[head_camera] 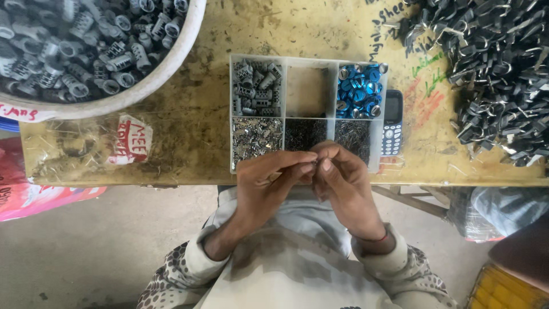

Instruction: The person sits at a workbench and assembles small metal fittings by hand. They pick a blue cap-like piece and a metal body from a compartment tray, press and twist the parts together, then set the finished assembly on the table beside the tray, repeating the cycle.

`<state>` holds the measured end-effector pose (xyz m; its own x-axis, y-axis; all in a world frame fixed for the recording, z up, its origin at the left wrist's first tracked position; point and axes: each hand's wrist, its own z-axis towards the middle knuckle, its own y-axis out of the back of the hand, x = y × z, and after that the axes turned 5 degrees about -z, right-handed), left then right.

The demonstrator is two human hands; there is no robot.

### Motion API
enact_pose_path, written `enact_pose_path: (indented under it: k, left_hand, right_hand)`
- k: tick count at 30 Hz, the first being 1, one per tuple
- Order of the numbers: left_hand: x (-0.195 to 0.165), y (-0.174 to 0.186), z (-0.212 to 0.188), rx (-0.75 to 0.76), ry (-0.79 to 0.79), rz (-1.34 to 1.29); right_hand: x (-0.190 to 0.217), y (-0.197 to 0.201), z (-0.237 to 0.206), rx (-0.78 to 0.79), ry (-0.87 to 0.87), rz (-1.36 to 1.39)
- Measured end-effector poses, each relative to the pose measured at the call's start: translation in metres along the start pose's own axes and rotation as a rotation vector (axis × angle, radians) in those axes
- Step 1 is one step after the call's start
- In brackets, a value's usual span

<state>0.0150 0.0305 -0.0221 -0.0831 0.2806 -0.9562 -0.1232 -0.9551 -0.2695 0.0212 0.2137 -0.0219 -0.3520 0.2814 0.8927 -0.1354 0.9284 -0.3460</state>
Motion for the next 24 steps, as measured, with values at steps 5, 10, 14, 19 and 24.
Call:
enact_pose_path:
  k: [5,10,14,19,24]
  left_hand:
    - [0.0,-0.002,0.003,-0.024,-0.018,0.057]
    - [-0.003,-0.001,-0.002,-0.031,-0.014,0.154]
    - [-0.005,-0.003,-0.002,-0.04,-0.068,0.258]
    - [-0.01,0.007,0.003,0.085,0.075,0.227]
    - [-0.007,0.016,0.009,0.135,0.121,0.15]
  right_hand:
    - [-0.002,-0.004,0.002,-0.027,-0.02,0.039]
    - [0.011,-0.012,0.0,-0.056,0.141,-0.29]
    - [0.017,-0.012,0.0,-0.106,0.525,-0.801]
    - [0.02,-0.007,0.006,0.022,0.22,-0.364]
    - [0.04,0.006,0.012,0.229,-0.096,-0.133]
